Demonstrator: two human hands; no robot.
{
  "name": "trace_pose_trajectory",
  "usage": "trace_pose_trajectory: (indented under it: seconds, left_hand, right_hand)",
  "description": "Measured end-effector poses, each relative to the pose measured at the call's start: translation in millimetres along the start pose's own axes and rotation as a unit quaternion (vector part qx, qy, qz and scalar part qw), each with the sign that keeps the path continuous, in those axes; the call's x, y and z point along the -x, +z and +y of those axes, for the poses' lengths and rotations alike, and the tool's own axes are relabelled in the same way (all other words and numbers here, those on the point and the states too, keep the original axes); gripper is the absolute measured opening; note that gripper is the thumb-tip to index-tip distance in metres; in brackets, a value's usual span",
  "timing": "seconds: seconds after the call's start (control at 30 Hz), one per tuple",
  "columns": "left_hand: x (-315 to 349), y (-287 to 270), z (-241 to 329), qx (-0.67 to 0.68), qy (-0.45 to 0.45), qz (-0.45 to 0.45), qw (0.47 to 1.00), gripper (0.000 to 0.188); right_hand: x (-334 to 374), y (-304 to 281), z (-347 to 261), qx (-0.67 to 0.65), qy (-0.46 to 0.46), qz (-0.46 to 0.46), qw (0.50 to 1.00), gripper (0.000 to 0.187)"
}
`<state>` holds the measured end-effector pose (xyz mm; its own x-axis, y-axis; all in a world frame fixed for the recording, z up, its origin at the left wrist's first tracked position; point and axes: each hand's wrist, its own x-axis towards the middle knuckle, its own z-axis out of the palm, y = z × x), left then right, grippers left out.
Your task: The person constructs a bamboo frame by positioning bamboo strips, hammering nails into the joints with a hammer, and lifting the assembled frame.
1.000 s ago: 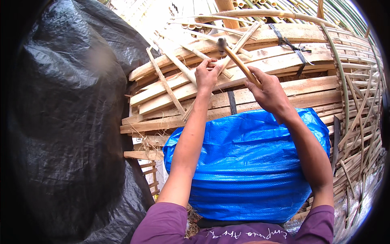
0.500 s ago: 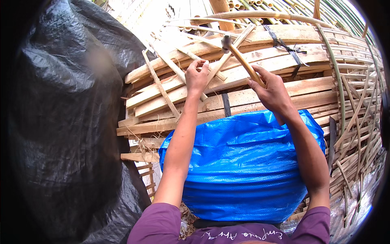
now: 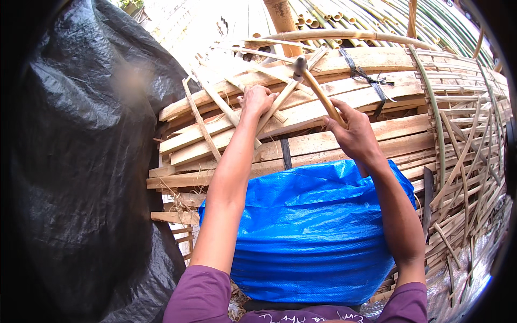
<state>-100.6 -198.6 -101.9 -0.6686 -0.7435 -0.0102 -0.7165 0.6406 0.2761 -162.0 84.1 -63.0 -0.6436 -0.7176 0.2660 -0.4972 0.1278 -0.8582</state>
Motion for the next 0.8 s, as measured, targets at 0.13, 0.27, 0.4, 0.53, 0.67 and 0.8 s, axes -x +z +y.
trace_pose_trajectory:
  seconds: [0.13,0.27,0.4,0.53,0.67,0.8]
  left_hand:
    - [-3.7,5.3,-3.8,0.039,0.010,0.030,0.999,0.034]
    - [-3.3,1.3,-3.4,0.198,-0.034,0.083,0.976,0.034]
    - [27.8,-8.4,2.7,0.375,0.054,0.171,0.910,0.033]
    - [67.5,-20.2,-11.9,0.520,0.073,0.121,0.842,0.024]
    - [96.1,-15.4,-24.3,0.555,0.056,0.115,0.822,0.021]
    - [95.4,-4.5,-26.9,0.546,0.076,0.112,0.827,0.023]
  right_hand:
    - [0.2,-6.7,-4.1,0.003,0.014,0.004,1.000,0.041]
    - [0.4,-7.7,-7.8,0.003,0.021,0.002,1.000,0.040]
    - [0.2,-11.7,-4.5,0.002,0.038,-0.002,0.999,0.042]
    - [-2.4,-9.7,3.8,0.007,0.023,0.004,1.000,0.043]
    - [-1.1,-4.0,0.3,0.003,0.045,-0.011,0.999,0.044]
    - [2.1,1.8,-5.9,0.000,0.050,-0.019,0.999,0.043]
